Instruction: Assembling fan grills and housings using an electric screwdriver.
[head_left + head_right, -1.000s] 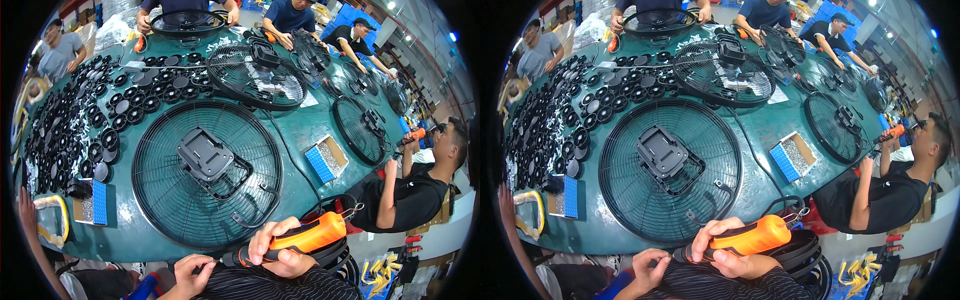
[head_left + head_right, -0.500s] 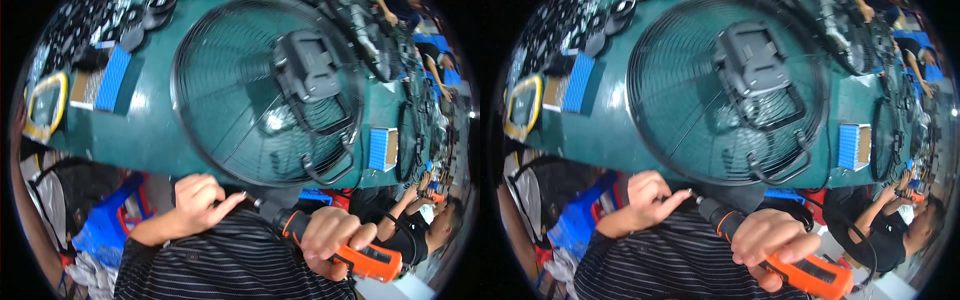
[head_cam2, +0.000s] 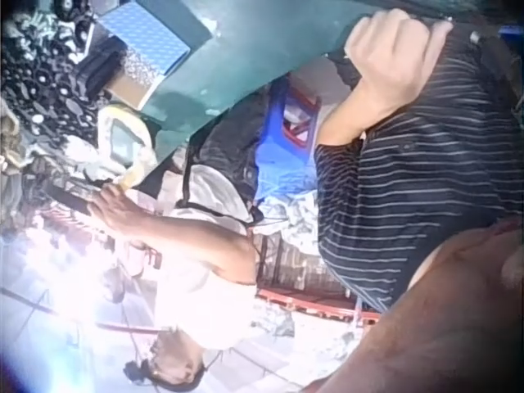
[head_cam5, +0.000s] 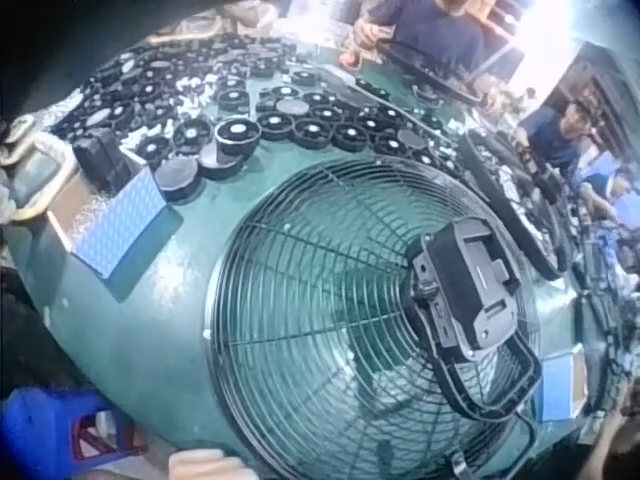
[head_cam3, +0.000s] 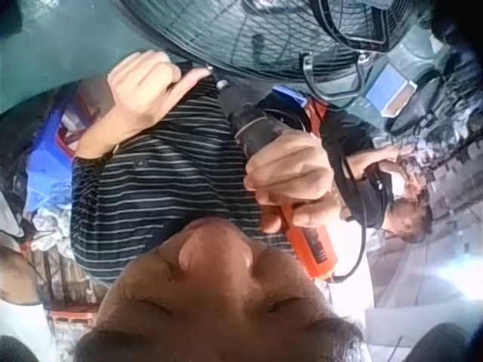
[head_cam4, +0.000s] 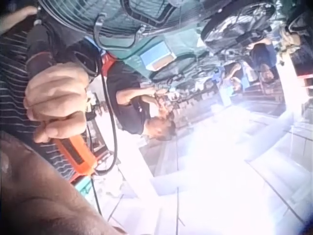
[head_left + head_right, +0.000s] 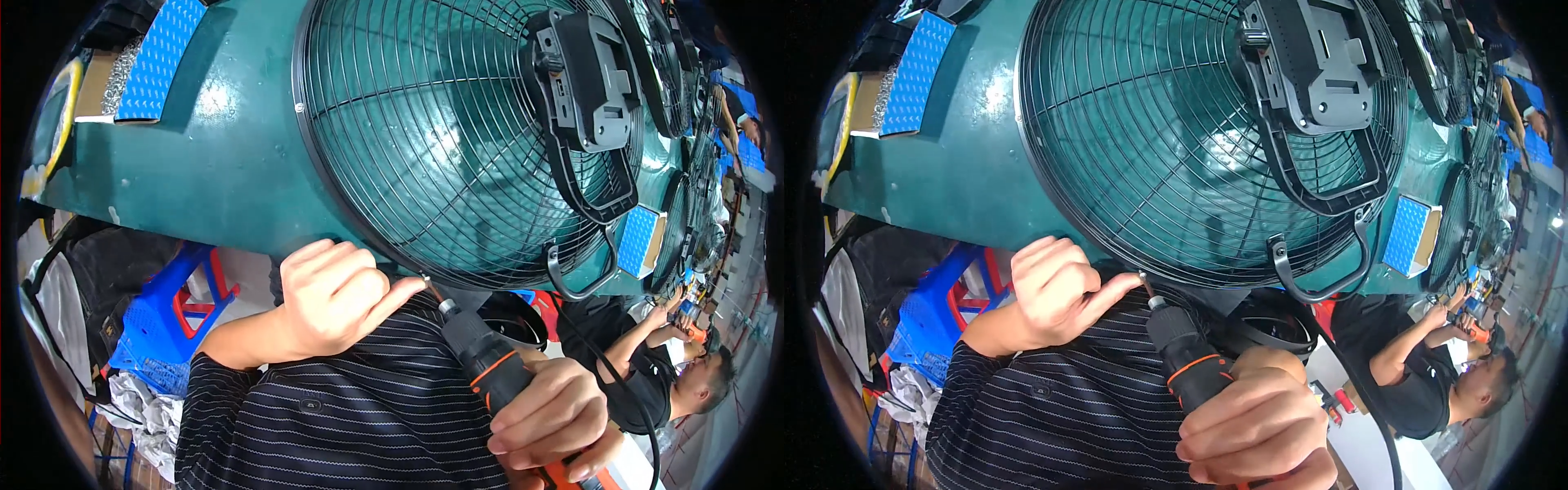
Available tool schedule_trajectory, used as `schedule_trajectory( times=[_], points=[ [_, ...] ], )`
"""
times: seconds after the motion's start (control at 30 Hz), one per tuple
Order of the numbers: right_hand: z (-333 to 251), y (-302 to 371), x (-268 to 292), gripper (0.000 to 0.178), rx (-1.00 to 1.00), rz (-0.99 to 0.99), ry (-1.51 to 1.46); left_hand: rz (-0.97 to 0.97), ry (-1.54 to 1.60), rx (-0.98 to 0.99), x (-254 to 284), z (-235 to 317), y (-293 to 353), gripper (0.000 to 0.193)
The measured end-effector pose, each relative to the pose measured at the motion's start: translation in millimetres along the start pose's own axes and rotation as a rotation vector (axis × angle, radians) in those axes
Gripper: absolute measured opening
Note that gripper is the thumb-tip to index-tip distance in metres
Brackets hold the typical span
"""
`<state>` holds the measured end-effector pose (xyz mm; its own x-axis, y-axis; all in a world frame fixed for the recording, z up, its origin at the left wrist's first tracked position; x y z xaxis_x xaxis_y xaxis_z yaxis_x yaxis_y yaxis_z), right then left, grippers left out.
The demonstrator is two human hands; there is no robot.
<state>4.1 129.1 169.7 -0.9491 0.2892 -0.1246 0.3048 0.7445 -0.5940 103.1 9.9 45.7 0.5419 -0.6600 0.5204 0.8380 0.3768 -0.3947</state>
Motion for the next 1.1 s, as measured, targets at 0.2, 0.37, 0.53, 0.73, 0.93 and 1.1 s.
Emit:
schedule_trajectory(
  times=[0.2,0.37,0.53,0.73,0.93,1.1],
  points=[
    [1,2,8,0.054,0.186,0.1,0.031,-0.039,0.02,0.023,-2,-8,1,0.046],
    [14,-11,2,0.042,-0.046,0.072,0.028,-0.04,0.059,0.033,-1,-13,1,0.046],
    [23,-19,-3,0.043,-0.077,0.063,0.041,-0.038,0.074,0.044,1,-16,0,0.046],
    [27,-27,-12,0.041,-0.096,0.034,0.078,-0.031,0.102,0.056,3,-20,0,0.047],
    [34,-33,-21,0.042,-0.127,0.005,0.142,-0.011,0.113,0.066,5,-23,0,0.049],
    [39,-37,-23,0.042,-0.186,0.002,0.164,-0.019,0.102,0.074,5,-24,-1,0.049]
  ],
)
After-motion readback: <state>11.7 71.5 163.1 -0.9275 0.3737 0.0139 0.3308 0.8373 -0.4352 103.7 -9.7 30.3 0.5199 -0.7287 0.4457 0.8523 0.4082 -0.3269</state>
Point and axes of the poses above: each hand's wrist, its own y-axis away from the middle knuckle, its own x-axis out of the back of the hand, z = x × y, the point moved 10 cm from there along -y, towards the middle knuckle, and after that the axes turned 6 degrees about -z, right-handed, at the moved point
